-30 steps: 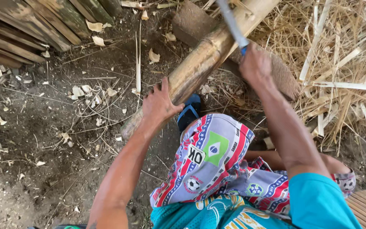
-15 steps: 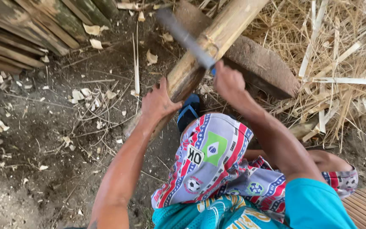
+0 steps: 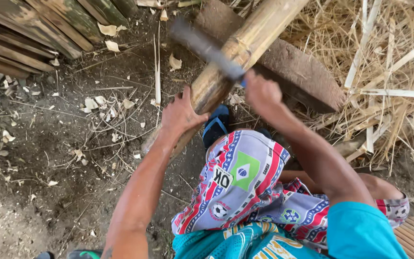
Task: The person uses a machete to shave the outer layer off a bamboo pole, repeatedly striking and scraping the surface to remove the green skin. The bamboo is held steady against a wooden support while the person works along its length.
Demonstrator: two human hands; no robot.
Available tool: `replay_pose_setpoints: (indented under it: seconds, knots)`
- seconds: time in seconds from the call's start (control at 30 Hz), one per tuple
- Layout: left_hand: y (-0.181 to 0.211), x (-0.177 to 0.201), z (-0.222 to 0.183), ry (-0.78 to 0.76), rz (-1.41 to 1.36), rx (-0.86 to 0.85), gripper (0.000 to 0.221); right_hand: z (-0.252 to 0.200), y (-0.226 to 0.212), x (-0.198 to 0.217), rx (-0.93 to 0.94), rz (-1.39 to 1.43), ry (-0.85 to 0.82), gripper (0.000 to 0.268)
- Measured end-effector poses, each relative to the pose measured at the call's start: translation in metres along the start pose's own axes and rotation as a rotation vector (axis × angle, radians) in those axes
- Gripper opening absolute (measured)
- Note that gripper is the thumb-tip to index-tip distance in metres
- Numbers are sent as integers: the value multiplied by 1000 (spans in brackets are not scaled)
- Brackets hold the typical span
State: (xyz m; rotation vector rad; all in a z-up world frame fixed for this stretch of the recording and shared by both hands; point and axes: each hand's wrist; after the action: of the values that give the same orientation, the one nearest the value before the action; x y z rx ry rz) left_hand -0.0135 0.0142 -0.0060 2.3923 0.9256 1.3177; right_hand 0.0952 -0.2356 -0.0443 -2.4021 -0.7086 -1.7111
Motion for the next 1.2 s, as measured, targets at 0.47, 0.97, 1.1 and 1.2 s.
replay_pose_setpoints:
  seconds: [0.47, 0.97, 1.1, 1.2]
  knots:
    - [9, -4, 11, -49, -116, 12, 125, -4, 17, 14, 23, -146, -155, 25]
    - [-15, -14, 27, 1, -106, -149, 109, -11, -1, -3, 323, -135, 84, 17]
    - [0, -1, 22, 22, -86, -19, 116, 3, 25, 25, -138, 398, -67, 18]
    - [10, 4, 20, -74, -95, 34, 115, -12, 16, 14, 53, 217, 61, 23]
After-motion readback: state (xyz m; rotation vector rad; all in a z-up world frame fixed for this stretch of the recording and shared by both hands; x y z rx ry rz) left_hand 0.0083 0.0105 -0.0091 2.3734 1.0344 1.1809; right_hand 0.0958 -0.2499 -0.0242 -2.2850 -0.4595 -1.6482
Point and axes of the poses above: each hand's wrist, its own z-axis towards the middle knuckle, its own x-axis out of the back of the hand, y = z × x, and after that the axes turned 13 degrees about -z, right-handed
